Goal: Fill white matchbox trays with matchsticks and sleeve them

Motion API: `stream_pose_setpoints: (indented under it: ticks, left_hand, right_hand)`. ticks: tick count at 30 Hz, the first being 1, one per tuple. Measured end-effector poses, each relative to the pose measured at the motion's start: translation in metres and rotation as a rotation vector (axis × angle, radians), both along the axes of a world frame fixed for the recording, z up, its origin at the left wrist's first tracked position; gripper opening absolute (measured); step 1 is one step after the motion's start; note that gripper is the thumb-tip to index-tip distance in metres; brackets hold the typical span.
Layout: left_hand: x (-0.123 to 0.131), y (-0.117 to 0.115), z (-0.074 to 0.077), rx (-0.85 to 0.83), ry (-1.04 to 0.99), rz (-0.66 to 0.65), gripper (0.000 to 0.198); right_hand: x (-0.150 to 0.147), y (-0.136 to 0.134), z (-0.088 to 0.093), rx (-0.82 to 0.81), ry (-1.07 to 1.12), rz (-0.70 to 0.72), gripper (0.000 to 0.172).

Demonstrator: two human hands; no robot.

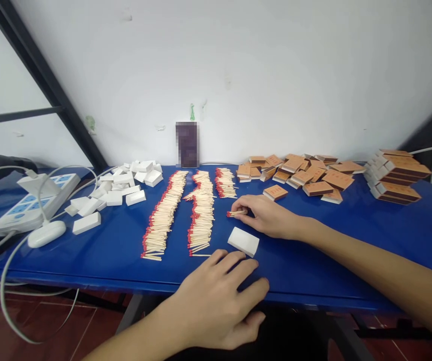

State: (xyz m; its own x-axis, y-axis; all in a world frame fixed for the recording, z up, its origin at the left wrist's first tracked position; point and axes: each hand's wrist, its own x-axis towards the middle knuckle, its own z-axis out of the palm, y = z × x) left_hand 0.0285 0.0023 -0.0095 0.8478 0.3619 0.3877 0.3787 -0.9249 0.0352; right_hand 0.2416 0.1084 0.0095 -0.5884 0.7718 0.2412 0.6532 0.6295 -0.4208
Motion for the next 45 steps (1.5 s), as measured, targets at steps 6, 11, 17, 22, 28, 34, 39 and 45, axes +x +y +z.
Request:
stream_pose_setpoints:
  ticks: [6,11,17,22,28,34,39,45]
  left_hand:
    - [0.000,0.000,0.002,0.004,0.004,0.003,0.032]
    - [0.000,0.000,0.003,-0.005,0.023,0.010,0.036]
    - [0.000,0.000,0.002,-0.007,0.027,0.012,0.035]
    - [0.000,0.000,0.002,-0.003,0.034,0.011,0.036]
    - [0.000,-0.001,0.003,0.002,0.042,0.013,0.035]
    - [0.001,0.000,0.002,0.000,0.041,0.012,0.035]
    - [0.000,0.000,0.002,0.004,0.046,0.016,0.036]
    - [0.000,0.000,0.002,0.004,0.049,0.008,0.035]
  right_hand:
    - [0.002,0.002,-0.001,0.012,0.007,-0.007,0.020]
    - [0.003,0.002,-0.001,-0.018,0.035,-0.011,0.024]
    - [0.005,0.003,0.001,-0.054,0.059,-0.017,0.023]
    - [0.007,0.003,0.002,-0.065,0.086,-0.030,0.024]
    - [0.009,-0.014,0.025,-0.171,0.125,0.010,0.026]
    - [0.009,-0.035,0.039,-0.223,0.018,0.094,0.023]
    - [0.007,-0.038,0.036,-0.186,-0.043,0.135,0.021]
    - [0.002,-0.040,0.035,-0.207,-0.068,0.169,0.020]
